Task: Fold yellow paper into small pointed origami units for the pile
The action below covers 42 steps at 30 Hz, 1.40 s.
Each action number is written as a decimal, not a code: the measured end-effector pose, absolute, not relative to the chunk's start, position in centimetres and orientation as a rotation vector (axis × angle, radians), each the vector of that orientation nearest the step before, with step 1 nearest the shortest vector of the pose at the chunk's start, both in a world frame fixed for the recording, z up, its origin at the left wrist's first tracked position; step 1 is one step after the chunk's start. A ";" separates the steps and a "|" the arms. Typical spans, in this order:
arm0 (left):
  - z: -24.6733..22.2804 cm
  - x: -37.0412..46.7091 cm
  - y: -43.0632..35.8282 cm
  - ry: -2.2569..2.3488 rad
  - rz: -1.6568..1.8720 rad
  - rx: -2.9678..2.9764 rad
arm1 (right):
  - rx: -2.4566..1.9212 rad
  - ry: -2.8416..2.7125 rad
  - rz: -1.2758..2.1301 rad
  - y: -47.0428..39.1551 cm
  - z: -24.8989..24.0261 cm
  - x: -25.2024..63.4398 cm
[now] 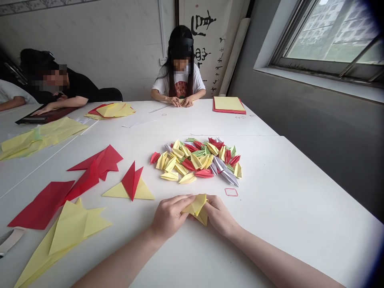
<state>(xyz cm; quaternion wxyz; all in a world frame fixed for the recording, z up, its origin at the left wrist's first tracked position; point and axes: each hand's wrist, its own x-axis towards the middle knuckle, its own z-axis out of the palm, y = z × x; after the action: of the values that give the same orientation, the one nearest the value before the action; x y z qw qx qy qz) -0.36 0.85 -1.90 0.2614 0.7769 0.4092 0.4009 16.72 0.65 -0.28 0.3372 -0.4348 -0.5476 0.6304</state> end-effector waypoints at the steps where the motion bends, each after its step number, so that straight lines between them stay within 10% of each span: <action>1: -1.8 -0.3 0.9 1.143 1.087 2.049 | -1.143 -1.398 1.644 0.6 -0.2 16.8; 11: -1.5 -0.3 1.7 1.055 0.956 1.145 | -0.859 -1.062 1.913 1.0 -1.1 17.5; 42: -1.3 -0.1 2.1 1.180 1.038 1.224 | -1.186 -1.179 1.883 1.1 -0.5 16.7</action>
<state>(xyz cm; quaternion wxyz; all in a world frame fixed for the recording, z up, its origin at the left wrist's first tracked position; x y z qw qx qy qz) -0.09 2.13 -1.32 0.5439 0.5157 0.4971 0.4372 16.74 1.10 -0.54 0.3064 -0.4484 -0.4455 0.7118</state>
